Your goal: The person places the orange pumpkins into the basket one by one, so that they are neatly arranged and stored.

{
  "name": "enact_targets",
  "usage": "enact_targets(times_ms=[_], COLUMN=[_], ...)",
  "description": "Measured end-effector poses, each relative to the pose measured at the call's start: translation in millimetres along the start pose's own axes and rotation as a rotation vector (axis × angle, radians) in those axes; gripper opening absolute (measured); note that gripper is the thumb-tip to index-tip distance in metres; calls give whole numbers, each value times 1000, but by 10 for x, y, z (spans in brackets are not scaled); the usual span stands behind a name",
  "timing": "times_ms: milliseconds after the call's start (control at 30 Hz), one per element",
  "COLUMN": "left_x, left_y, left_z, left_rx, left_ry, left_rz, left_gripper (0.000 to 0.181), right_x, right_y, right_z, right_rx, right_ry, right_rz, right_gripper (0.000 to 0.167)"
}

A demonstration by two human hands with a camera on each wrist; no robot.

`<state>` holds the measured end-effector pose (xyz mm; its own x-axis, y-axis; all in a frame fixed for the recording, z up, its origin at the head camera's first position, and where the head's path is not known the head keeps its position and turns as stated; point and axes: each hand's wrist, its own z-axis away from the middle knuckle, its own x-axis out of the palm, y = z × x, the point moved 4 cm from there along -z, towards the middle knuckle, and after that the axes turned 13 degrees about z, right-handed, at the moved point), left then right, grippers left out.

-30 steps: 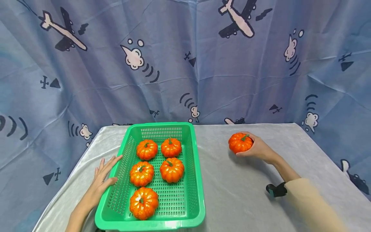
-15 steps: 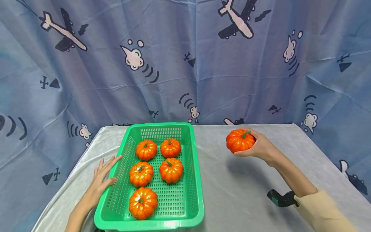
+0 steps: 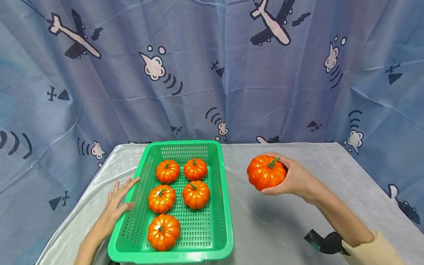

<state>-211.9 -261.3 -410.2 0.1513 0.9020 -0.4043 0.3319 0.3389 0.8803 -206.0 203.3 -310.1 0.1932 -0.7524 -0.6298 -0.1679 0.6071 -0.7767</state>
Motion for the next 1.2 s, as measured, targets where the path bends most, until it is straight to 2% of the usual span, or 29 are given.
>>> enact_targets(times_ms=[233,500,900,1200], left_x=[3,1,-9,-15], left_y=[-4,-8,-13,-9], left_z=[1,-2,-3,0], left_rx=[3,1,-7,28], left_ry=[-1,-3,-1,11], left_rz=[4,7,7,-2], left_gripper=[61,63,63,62], right_x=[127,230,541,880], right_y=[-222,-373,-545,-673], right_z=[101,110,-100,-305], right_rx=[-87,-138,-215,-246], right_ry=[-58,-100,-183,-261], right_rz=[-26,-22,-53,-105], right_gripper=[79,81,81,79])
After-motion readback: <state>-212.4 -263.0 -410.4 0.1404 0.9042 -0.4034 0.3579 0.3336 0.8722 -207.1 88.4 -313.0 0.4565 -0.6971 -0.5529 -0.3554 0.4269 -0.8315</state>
